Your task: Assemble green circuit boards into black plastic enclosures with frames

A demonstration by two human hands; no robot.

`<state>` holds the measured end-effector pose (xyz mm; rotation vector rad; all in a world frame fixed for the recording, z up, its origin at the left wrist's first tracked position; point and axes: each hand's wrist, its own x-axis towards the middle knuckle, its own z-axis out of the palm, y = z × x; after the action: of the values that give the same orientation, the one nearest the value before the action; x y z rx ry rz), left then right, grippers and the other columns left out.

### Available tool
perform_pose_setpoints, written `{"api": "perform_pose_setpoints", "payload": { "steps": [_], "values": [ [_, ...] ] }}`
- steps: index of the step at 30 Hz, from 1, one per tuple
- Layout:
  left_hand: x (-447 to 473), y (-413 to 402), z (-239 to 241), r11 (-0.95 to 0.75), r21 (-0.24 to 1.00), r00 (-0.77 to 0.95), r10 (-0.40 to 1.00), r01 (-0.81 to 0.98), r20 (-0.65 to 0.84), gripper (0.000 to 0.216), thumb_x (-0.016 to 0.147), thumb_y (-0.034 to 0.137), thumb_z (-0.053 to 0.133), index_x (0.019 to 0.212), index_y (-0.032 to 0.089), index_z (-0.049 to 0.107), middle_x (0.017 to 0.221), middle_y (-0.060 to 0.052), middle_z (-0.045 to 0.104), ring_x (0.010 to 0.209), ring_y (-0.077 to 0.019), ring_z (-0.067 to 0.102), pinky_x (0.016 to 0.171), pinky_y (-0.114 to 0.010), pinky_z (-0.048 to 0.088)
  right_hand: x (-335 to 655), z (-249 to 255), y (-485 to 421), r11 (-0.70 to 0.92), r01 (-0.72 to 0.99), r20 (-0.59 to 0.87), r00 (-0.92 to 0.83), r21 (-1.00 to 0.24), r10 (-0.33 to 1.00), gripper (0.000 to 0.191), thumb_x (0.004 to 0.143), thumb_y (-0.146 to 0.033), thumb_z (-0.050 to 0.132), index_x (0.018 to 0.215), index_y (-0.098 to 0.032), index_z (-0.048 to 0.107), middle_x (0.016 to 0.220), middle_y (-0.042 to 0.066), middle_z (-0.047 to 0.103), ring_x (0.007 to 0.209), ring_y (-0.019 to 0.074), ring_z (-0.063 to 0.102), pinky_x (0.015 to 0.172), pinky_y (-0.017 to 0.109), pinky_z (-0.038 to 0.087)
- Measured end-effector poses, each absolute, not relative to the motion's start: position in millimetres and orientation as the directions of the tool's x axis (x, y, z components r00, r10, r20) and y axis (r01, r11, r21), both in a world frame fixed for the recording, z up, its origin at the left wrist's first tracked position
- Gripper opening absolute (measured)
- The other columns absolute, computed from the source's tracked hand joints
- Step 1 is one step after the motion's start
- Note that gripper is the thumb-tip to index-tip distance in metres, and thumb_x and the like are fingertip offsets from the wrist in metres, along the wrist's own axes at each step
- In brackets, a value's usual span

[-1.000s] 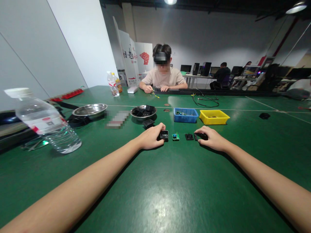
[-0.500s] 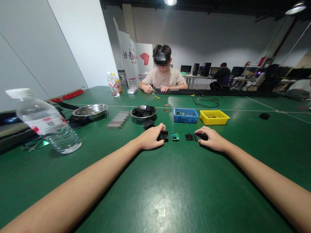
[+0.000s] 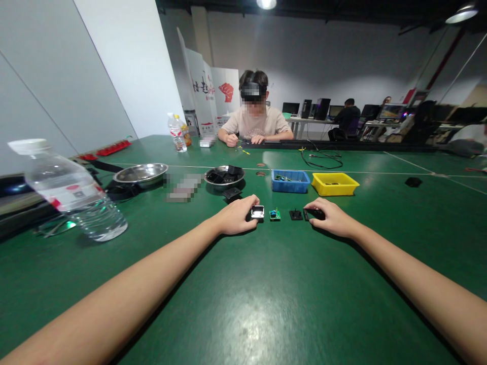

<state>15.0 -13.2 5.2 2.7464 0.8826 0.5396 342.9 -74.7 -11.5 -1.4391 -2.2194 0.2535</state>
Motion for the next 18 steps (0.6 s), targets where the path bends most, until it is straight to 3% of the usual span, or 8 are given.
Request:
{"api": "perform_pose_setpoints", "payload": {
  "steps": [18],
  "values": [
    [15.0,-9.6,2.5,-0.827,0.238,0.779,0.56,0.509,0.281,0.024,0.076,0.03,0.054,0.097,0.02,0.048,0.091,-0.004,0.06,0.079,-0.0208,0.059,0.073,-0.032,0.045,342.4,-10.9,-74.8,0.416,0.812,0.274,-0.326,-0.408,0.905,0.035,0.076,-0.026,0.062,0.109,-0.016,0.067,0.105,0.011,0.066,0.098,0.0259,0.062,0.091,0.041,0.049]
  ]
}}
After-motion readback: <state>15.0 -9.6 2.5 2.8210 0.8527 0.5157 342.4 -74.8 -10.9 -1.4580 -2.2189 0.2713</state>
